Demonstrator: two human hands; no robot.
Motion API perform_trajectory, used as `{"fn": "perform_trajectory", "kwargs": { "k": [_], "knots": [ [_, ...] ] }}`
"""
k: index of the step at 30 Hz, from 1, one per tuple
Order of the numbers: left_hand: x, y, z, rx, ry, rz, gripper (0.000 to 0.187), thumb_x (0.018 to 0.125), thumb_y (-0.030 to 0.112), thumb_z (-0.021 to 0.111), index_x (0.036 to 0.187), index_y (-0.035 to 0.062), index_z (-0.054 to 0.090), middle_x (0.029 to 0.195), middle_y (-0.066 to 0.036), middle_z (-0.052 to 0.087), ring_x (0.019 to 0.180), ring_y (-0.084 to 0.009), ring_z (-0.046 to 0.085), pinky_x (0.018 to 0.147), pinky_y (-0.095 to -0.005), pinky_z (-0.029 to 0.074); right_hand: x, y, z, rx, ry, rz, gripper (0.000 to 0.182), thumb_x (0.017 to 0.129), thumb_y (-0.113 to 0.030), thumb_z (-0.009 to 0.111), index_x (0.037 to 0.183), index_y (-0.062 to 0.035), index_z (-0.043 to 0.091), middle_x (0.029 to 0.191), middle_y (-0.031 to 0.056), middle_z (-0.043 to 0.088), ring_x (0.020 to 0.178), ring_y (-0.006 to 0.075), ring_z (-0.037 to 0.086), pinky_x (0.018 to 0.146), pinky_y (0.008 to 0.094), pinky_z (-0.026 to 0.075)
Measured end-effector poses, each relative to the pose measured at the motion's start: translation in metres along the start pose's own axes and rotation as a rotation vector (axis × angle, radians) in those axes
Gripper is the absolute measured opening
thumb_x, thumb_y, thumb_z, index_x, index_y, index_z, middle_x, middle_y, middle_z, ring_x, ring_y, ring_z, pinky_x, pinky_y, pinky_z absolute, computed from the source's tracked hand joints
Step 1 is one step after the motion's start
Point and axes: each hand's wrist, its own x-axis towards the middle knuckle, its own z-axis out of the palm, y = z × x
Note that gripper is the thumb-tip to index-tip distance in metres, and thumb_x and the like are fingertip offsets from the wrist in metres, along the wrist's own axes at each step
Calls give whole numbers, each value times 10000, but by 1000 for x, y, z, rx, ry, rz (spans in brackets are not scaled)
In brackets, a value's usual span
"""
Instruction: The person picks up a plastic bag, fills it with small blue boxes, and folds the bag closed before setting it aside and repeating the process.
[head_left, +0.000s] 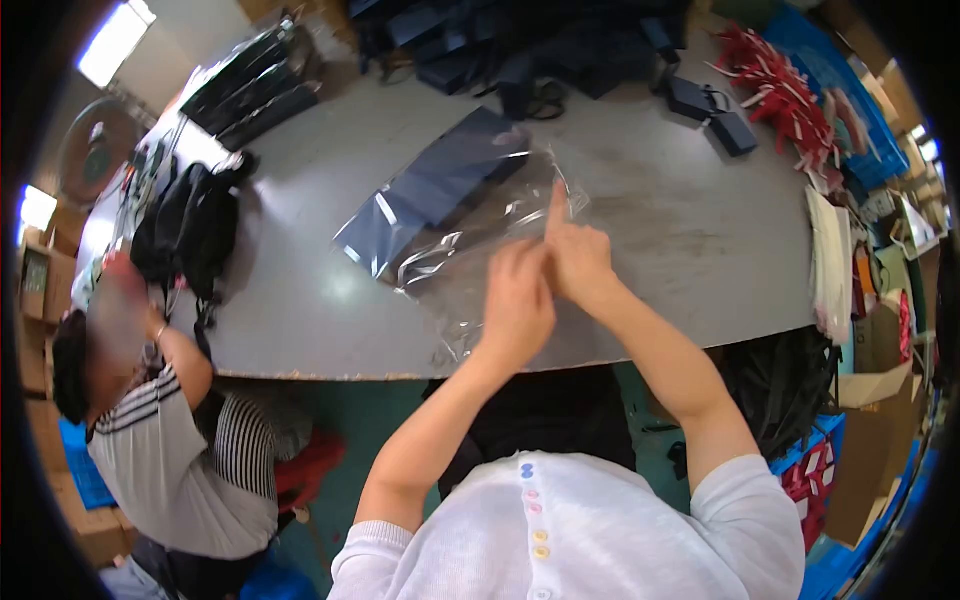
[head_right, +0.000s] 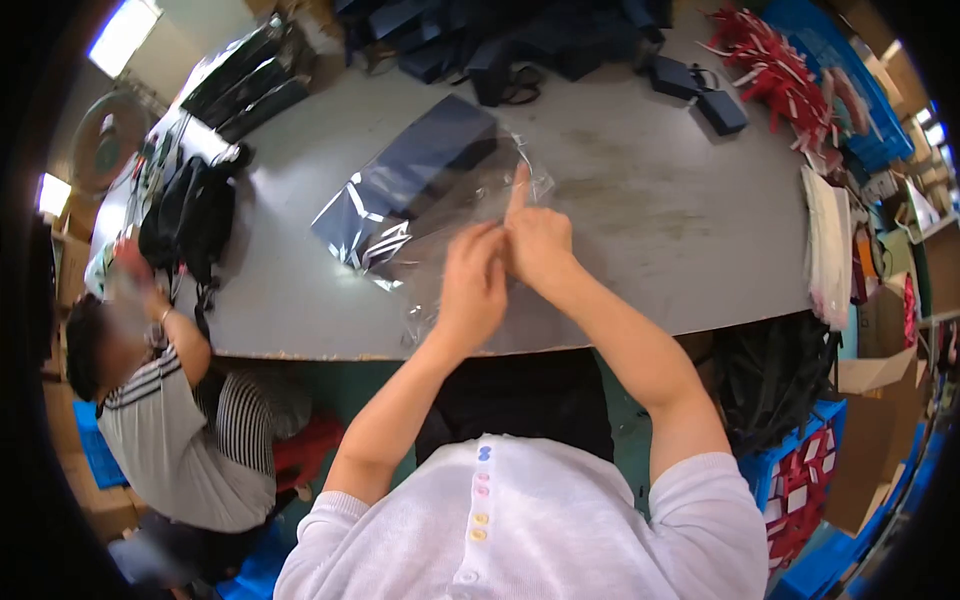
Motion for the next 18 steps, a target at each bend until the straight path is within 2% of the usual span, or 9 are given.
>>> {"fn": "perform_trajectory", "kwargs": {
  "k": [1,3,4,6,7,10,11,14,18],
  "knots": [
    [8,-16,11,108,-10,-64,357,851,0,569,1207,-2,586,1321,-221,519,1254,-414,448,1069,-482,358,-12,15,0,26,53,66,1010,813,-476,695,1446,143,209,915,199,706,818,332,704,686,396,564],
    [18,-46,17,340,-15,-92,434,878,140,594,1291,17,539,1396,-224,452,1287,-421,415,1092,-516,308,-36,46,16,-59,180,88,832,807,-507,678,1387,40,437,826,160,705,792,334,693,697,428,550],
    [27,-60,16,389,-25,-139,493,887,205,587,1346,45,505,1434,-230,405,1278,-445,407,1085,-556,298,-44,66,12,-62,195,130,832,807,-507,678,1387,40,437,826,160,706,792,334,693,697,428,550],
    [43,-78,9,505,-106,-223,591,895,260,597,1449,150,422,1449,-174,409,1257,-472,409,1052,-597,316,-52,109,-1,154,-28,-132,518,809,-445,678,1140,-46,667,828,141,697,794,324,682,714,439,541],
    [52,-85,3,557,-161,-250,587,914,316,582,1460,188,410,1485,-159,377,1260,-484,404,1042,-635,303,-47,124,-23,270,42,-40,391,804,-423,663,979,-79,727,876,179,691,910,361,657,796,479,523],
    [78,-126,-7,740,-191,-279,534,922,413,565,1403,191,501,1509,-184,341,1286,-484,372,1033,-673,270,26,235,-35,262,578,-29,394,742,-319,679,1040,-61,695,916,203,658,884,381,621,811,465,512],
    [83,-128,-12,766,-168,-254,560,904,421,589,1412,203,498,1477,-220,360,1300,-481,344,1041,-663,255,59,290,-35,148,633,2,499,726,-302,716,1175,-99,638,1126,235,612,1050,389,584,884,457,498],
    [84,-121,-29,738,-242,-319,603,884,412,608,1436,214,471,1480,-226,354,1325,-479,311,1048,-680,227,114,385,-61,-47,627,349,879,634,-357,790,1422,-229,422,1362,237,467,1273,427,441,1028,522,413],
    [44,-79,-40,759,-374,-320,655,873,370,628,1446,127,424,1516,-221,304,1343,-517,276,1052,-680,231,131,439,-84,-55,405,456,914,643,-435,777,1457,-264,397,1339,271,466,1218,434,486,1027,517,409]
  ]
}}
